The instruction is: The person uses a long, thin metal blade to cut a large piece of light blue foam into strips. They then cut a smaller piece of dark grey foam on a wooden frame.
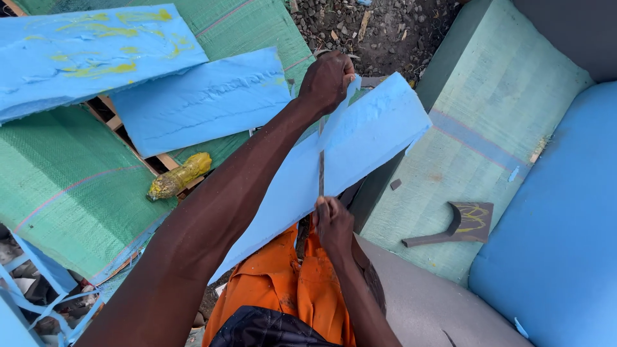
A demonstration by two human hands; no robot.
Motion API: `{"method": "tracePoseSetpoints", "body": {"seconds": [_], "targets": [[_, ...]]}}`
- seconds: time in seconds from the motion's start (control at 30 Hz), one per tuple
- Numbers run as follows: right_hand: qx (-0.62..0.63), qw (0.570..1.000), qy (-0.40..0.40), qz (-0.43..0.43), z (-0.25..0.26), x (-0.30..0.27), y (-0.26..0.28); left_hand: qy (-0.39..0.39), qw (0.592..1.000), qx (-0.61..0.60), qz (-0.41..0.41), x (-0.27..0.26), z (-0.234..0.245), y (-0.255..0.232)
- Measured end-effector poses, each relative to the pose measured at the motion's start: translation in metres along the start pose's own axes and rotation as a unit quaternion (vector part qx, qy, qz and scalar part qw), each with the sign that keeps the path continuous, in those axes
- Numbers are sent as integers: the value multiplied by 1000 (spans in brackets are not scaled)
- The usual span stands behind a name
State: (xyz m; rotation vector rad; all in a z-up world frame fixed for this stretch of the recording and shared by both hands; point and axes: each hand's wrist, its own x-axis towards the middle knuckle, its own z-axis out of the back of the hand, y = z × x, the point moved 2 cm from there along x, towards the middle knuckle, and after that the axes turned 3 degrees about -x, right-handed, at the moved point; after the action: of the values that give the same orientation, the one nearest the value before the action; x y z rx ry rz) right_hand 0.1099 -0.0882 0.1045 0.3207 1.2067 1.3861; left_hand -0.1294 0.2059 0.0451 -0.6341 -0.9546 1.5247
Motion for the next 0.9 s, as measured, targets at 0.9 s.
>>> {"method": "tracePoseSetpoints", "body": {"seconds": [0.9], "targets": [[-81, 980, -108, 146, -61, -45, -56, 6, 988, 62, 141, -242, 53, 40]]}}
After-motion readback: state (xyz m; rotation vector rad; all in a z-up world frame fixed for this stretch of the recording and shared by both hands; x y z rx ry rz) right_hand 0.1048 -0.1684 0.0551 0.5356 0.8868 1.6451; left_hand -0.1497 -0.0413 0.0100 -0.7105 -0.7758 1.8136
